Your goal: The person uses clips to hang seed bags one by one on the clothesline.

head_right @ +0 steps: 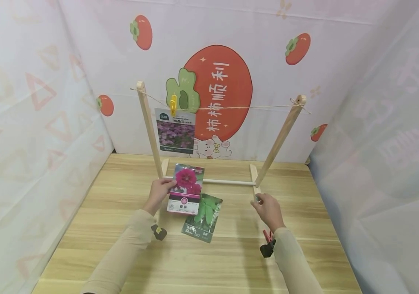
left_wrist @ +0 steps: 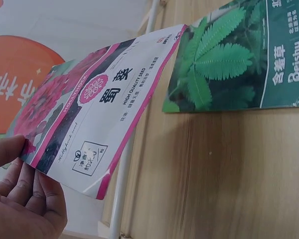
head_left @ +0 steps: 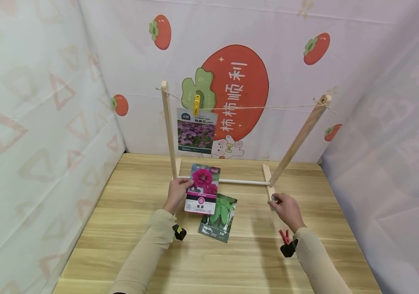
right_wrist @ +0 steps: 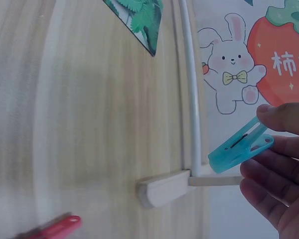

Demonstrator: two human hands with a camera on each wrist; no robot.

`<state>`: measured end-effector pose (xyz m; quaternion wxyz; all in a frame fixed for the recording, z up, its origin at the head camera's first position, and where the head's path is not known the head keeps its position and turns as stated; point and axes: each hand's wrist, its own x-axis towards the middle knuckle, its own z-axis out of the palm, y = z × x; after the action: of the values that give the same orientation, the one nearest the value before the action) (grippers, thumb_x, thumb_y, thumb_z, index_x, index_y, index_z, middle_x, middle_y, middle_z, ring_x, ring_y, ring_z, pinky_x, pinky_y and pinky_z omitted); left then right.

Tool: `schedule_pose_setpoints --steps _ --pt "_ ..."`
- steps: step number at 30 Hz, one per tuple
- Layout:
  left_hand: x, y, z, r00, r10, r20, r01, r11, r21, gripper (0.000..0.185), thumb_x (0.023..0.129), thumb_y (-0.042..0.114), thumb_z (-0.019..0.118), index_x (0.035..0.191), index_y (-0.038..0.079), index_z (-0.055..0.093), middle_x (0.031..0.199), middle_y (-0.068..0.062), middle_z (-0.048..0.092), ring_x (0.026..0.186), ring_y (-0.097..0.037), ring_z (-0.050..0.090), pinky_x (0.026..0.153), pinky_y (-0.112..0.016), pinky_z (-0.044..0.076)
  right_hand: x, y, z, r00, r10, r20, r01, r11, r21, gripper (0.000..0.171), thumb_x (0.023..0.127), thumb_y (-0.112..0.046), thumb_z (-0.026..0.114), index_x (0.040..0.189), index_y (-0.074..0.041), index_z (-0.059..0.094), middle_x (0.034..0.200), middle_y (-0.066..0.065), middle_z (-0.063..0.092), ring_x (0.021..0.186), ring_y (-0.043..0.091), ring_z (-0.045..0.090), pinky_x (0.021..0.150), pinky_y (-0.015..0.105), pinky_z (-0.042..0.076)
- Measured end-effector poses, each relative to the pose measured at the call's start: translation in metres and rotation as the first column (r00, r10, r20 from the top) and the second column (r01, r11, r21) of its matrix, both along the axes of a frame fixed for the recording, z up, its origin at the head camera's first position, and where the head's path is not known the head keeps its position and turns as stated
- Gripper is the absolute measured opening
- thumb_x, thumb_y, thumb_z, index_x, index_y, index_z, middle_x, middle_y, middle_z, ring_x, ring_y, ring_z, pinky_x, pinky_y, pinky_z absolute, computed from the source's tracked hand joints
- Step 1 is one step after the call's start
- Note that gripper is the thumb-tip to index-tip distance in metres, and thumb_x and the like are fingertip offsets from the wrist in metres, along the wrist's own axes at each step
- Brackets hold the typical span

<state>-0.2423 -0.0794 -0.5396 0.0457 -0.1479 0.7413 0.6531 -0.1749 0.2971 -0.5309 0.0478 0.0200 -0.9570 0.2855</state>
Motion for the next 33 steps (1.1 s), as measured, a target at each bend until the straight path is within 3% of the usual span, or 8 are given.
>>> schedule_pose_setpoints --steps 6,13,21,33 --pt "0.001 0.012 0.005 0.999 -0.031 -0.023 0.031 1.0 -0.001 0.027 0.091 0.016 0.068 0.11 -0.004 0.069 0.106 -0.021 0.071 0.084 -0.016 0.067 0.077 -0.029 0.055 -0.01 -0.001 0.017 0.995 0.035 -0.094 -0.035 0.999 0.006 0.03 0.087 -0.016 0.072 0.108 0.006 0.069 0.088 0.017 0.066 0.078 0.027 0.064 0.066 0.04 0.053" --pt "0.002 0.017 0.009 0.999 -0.048 -0.019 0.048 0.999 -0.005 0.03 0.093 0.02 0.067 0.114 -0.002 0.068 0.11 -0.02 0.071 0.094 -0.022 0.069 0.086 -0.037 0.056 -0.017 -0.004 0.028 0.992 0.014 -0.124 -0.015 1.0 -0.012 0.028 0.09 -0.017 0.07 0.107 0.005 0.069 0.087 0.016 0.065 0.076 0.024 0.061 0.063 0.031 0.048" --pt "0.0 0.018 0.016 0.997 -0.08 -0.012 0.08 0.997 -0.012 0.034 0.092 0.024 0.068 0.117 0.001 0.067 0.113 -0.018 0.071 0.1 -0.025 0.068 0.09 -0.038 0.054 -0.019 -0.008 0.038 0.98 -0.001 -0.199 -0.008 0.999 -0.044 0.029 0.087 -0.013 0.072 0.106 0.009 0.069 0.089 0.022 0.067 0.079 0.033 0.067 0.07 0.047 0.056" --pt "-0.002 0.023 0.033 0.992 -0.113 -0.058 0.112 0.993 -0.026 0.03 0.092 0.022 0.068 0.114 0.001 0.068 0.11 -0.018 0.072 0.09 -0.018 0.068 0.082 -0.031 0.055 -0.024 -0.013 0.058 0.962 0.037 -0.269 -0.049 0.998 -0.037 0.03 0.088 -0.015 0.072 0.109 0.006 0.068 0.09 0.02 0.066 0.081 0.033 0.066 0.073 0.049 0.055"
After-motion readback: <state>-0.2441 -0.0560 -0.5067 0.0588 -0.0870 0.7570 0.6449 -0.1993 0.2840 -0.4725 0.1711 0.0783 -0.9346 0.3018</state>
